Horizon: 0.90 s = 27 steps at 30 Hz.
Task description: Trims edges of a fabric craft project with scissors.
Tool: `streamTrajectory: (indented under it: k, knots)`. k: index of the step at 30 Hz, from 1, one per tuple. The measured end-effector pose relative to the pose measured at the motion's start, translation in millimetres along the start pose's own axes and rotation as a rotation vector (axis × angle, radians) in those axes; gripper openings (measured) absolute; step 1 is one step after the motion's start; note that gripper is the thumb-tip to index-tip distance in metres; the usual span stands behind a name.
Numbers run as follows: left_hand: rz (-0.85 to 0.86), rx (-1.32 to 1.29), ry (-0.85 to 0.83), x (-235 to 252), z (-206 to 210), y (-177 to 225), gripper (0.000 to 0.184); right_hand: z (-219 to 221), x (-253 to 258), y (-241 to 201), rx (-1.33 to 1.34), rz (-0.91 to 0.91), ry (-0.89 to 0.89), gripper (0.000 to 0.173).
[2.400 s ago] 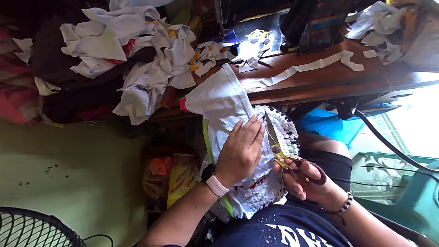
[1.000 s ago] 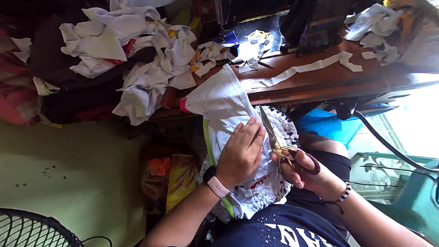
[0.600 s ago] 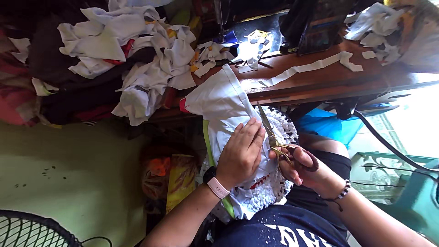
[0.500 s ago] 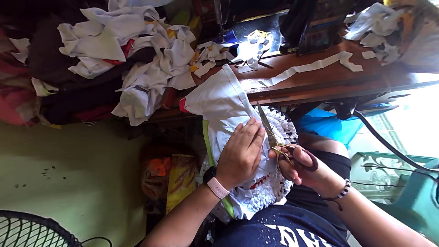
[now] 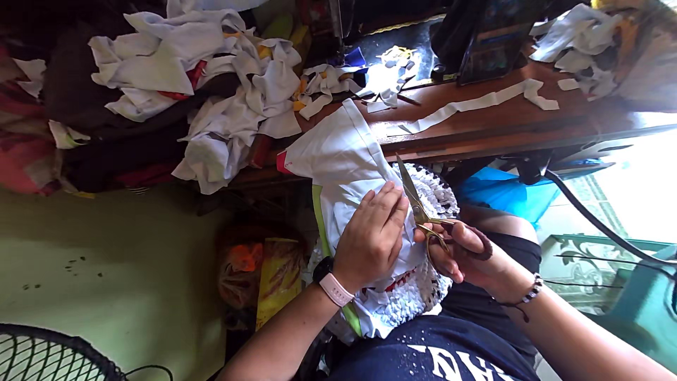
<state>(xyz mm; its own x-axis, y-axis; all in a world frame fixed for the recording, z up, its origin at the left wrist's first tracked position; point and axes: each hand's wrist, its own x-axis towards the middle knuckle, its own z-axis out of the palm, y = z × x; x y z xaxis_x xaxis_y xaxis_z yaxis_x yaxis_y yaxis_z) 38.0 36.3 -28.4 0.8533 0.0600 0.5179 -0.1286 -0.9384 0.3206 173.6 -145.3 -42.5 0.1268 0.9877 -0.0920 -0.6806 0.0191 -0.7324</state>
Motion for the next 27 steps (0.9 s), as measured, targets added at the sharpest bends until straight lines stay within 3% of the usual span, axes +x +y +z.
streamTrajectory:
  k: [18, 27]
  knots:
    - [-0.103, -0.084, 0.023, 12.2, -15.1, -4.5, 0.043, -0.6, 2.0, -2.2, -0.031, 0.001, 0.003, 0.055]
    - [-0.145, -0.028, -0.058, 18.1, -10.8, -7.0, 0.049, -2.0, 2.2, -2.7, -0.022, 0.005, -0.019, 0.055]
